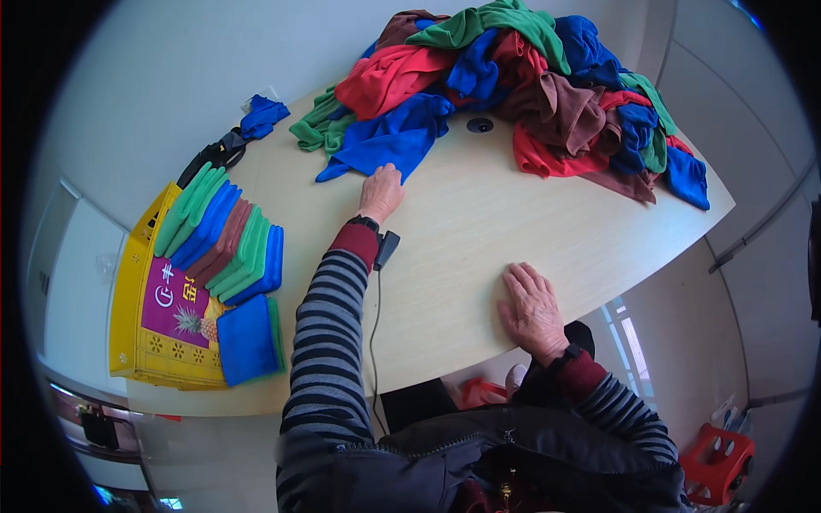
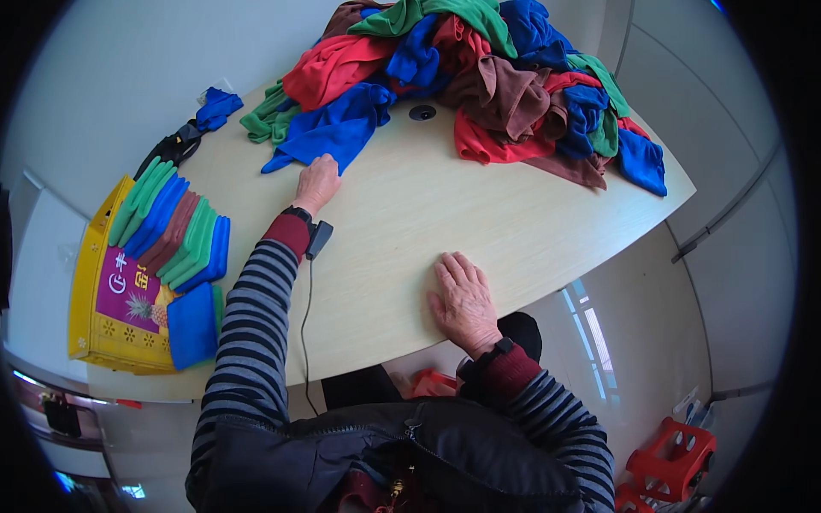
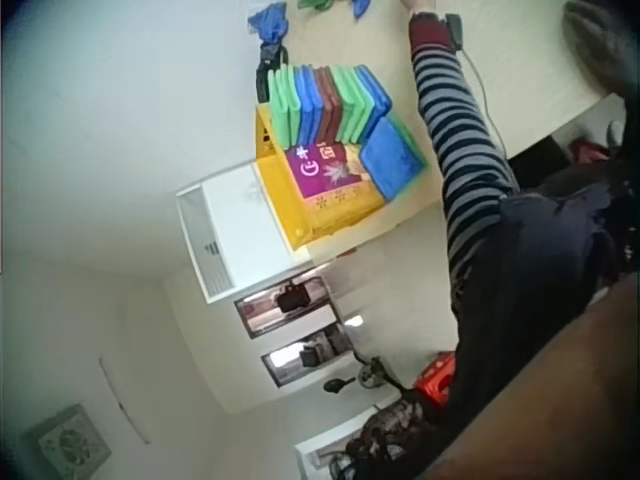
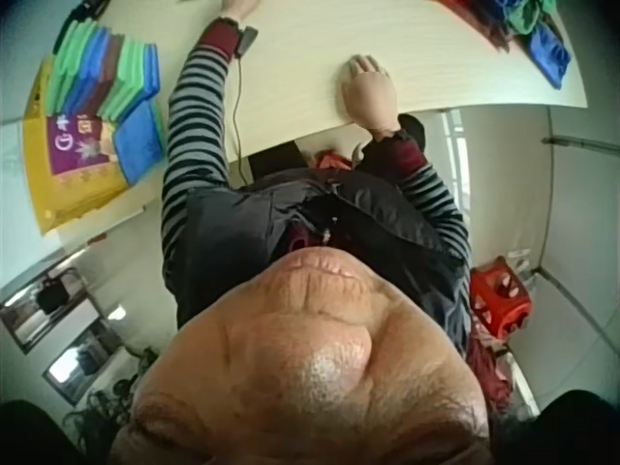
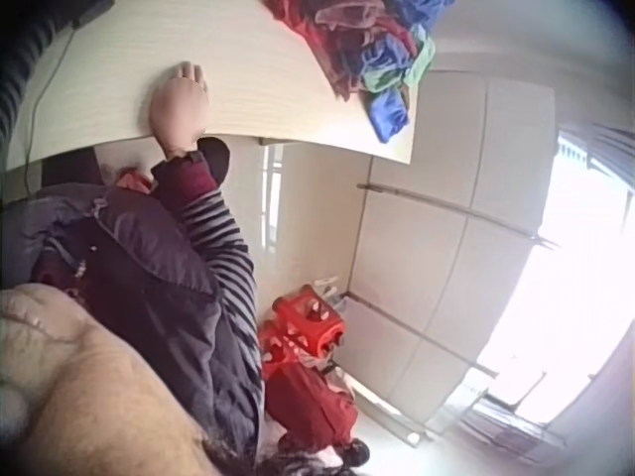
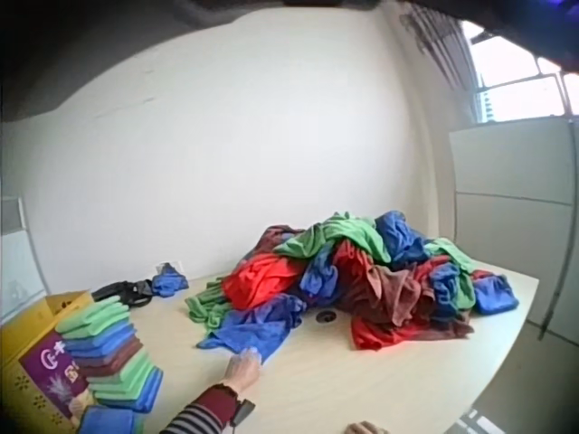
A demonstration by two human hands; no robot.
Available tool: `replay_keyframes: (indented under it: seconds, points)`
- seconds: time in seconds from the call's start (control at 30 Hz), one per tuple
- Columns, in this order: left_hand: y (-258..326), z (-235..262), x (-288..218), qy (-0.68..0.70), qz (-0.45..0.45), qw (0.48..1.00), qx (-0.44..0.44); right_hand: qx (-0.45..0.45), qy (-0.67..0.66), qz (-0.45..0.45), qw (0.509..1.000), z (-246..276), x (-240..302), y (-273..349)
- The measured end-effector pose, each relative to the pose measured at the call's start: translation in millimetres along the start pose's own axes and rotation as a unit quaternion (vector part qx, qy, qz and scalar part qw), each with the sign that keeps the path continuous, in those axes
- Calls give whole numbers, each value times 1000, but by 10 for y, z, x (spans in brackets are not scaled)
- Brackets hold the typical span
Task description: Folding and stacking blue fabric pieces on a table.
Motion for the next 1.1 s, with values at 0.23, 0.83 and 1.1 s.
replay_keyframes:
  seconds: [0.23,0.83,1.1]
  points:
    - [76,103,0,55,37,996,-65,-10,19,8,1000,0,-26,12]
    - [1288,809,-1137,194,-191,957,99,-13,4,7,1000,-20,-31,78]
    - [2726,1841,-1482,491,-213,820,204,-39,-26,46,998,24,188,137]
Point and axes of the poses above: each hand's wrist, its own y-axis away from the middle knuckle, its own z-axis out of the back of the hand, x = y × z, the point moved 7 cm from there along -y, towards the middle knuckle, and after that the axes turned 9 degrees about -y, right-handed, at the moved point
